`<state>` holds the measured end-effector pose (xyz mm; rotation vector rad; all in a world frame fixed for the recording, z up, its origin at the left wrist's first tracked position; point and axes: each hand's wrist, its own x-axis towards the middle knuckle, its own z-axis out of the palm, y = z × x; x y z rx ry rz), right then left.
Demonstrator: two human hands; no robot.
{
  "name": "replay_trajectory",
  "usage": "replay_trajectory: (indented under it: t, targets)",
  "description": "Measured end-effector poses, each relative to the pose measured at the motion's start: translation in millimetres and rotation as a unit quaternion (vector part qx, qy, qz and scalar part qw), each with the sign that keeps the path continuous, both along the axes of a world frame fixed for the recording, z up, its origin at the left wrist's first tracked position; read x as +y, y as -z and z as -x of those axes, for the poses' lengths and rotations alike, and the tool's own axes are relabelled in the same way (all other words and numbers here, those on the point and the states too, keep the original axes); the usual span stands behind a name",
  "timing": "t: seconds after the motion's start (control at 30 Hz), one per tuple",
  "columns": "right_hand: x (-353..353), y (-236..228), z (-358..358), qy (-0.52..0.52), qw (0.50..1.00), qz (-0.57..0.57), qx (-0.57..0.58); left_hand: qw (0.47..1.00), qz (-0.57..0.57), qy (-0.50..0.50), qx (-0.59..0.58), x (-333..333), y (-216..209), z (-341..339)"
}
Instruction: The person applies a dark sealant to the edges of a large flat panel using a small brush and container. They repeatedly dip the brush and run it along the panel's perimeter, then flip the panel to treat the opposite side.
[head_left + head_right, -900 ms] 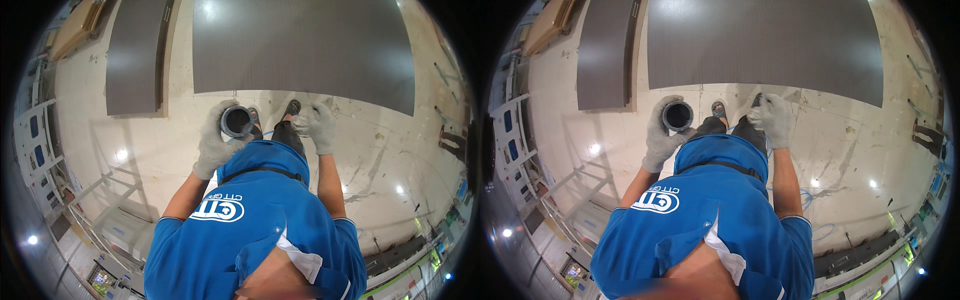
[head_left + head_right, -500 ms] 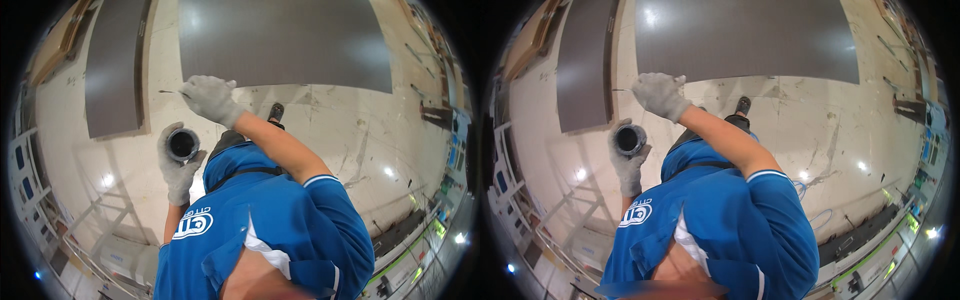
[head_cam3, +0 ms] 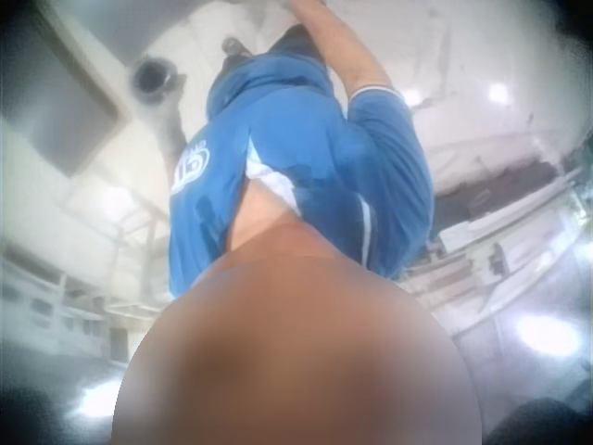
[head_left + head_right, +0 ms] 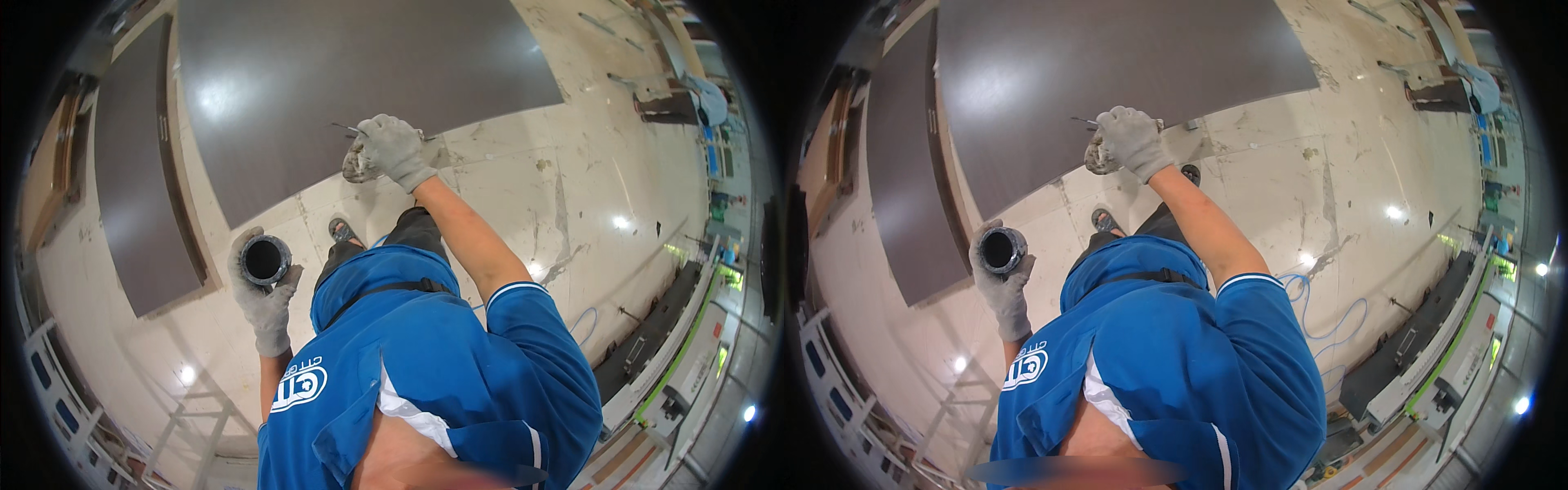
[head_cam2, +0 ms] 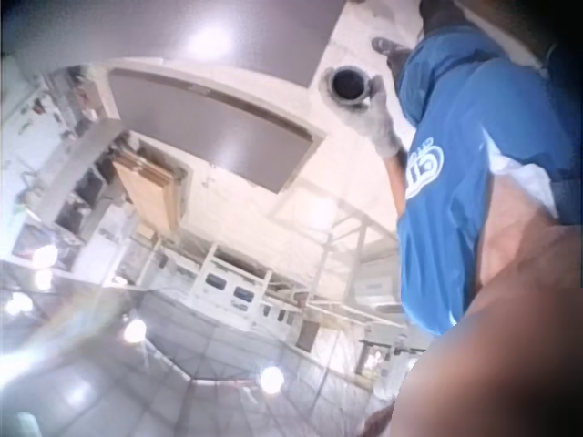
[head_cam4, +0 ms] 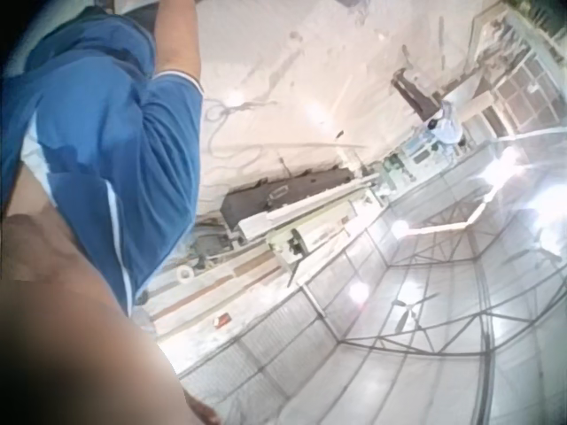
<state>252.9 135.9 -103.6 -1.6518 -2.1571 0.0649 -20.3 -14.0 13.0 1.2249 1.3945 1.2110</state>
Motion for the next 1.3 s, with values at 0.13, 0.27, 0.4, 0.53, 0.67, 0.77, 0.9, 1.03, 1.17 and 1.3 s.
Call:
replay_trajectory:
  t: [0.13, 0.27, 0.4, 0.53, 0.67, 0.77, 0.9, 1.03, 1.17, 1.3]
  targets:
    - [13, 6, -86, 0.071, 0.997, 0.005, 0.005, 1.0, -0.004, 0.024, 0.014, 31, -1, -48]
    - [25, 16, -211, 0.119, 0.991, -0.068, 0.008, 0.999, -0.017, 0.036, 0.0, 55, 4, -124]
    - [46, 18, -380, 0.179, 0.975, -0.127, -0.028, 0.999, -0.025, 0.028, -0.017, 85, 8, -226]
    - [30, 12, -517, 0.424, 0.905, 0.008, 0.024, 0.999, -0.01, 0.042, -0.028, 104, 1, -308]
    - [-11, 30, -531, 0.424, 0.844, 0.069, 0.321, 0.996, -0.011, 0.085, -0.033, 128, 7, -379]
    - [-42, 56, -482, 0.373, 0.833, 0.086, 0.399, 0.993, 0.004, 0.114, -0.025, 135, 2, -407]
    - [-59, 69, -426, 0.35, 0.719, 0.132, 0.586, 0.985, 0.016, 0.173, -0.011, 149, 1, -436]
    - [-50, 61, -401, 0.354, 0.705, 0.102, 0.606, 0.977, 0.028, 0.206, 0.039, 167, 0, -456]
    - [-37, 55, -398, 0.342, 0.625, 0.114, 0.693, 0.96, 0.044, 0.267, 0.077, 186, -2, -476]
    - [-30, 58, -403, 0.348, 0.698, 0.095, 0.619, 0.951, 0.05, 0.297, 0.069, 195, -2, -493]
